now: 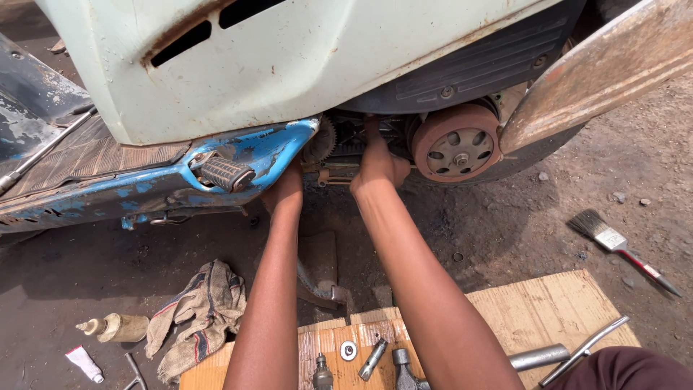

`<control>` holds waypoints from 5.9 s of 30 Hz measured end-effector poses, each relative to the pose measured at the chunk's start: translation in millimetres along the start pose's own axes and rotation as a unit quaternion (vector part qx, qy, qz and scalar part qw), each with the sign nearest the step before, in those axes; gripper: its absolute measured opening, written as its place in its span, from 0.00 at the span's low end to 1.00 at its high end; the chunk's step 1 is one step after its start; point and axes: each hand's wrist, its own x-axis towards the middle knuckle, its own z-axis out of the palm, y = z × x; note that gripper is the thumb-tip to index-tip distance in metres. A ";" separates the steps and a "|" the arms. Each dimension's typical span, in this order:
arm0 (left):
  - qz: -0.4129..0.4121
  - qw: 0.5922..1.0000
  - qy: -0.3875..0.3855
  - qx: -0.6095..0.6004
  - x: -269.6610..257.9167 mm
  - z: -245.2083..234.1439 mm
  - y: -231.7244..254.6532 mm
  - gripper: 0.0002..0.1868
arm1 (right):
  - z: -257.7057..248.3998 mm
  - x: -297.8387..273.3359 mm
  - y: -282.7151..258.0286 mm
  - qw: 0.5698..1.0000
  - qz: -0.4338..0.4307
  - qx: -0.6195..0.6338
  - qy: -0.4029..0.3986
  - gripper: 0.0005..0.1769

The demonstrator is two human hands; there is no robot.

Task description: Repairing or assembling components within a scooter engine's transmission or drive assembly.

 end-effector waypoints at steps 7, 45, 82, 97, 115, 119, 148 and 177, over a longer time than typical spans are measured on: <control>0.011 0.999 -0.039 0.005 -11.7 6.0 -13.3 0.30 | 10.5 31.0 -8.1 0.988 0.132 0.085 -0.005 0.36; 0.479 0.061 -0.005 0.876 -99.2 37.2 -147.1 0.40 | -6.9 24.4 45.7 0.976 -0.194 0.073 -0.069 0.10; 0.328 -0.122 -0.084 0.933 -99.6 47.1 -112.2 0.31 | -5.2 9.7 13.9 0.992 0.024 0.105 -0.073 0.18; 0.466 0.052 -0.023 0.883 -124.2 33.6 -156.1 0.38 | -9.8 20.6 17.5 0.986 0.048 0.122 -0.104 0.21; 0.430 0.086 0.096 0.893 -76.5 36.1 -145.0 0.46 | -15.2 25.9 20.7 0.985 0.030 0.102 -0.137 0.19; 0.441 0.074 0.043 0.893 -82.7 35.4 -138.0 0.43 | -14.5 25.0 20.9 0.986 0.037 0.092 -0.131 0.20; 0.287 -0.217 -0.196 0.912 -109.3 73.4 -112.0 0.31 | -15.0 29.9 15.0 0.981 0.073 0.089 -0.157 0.27; 0.407 0.053 -0.010 0.912 -93.6 42.4 -142.6 0.38 | -17.2 31.0 20.6 0.978 0.067 0.084 -0.179 0.23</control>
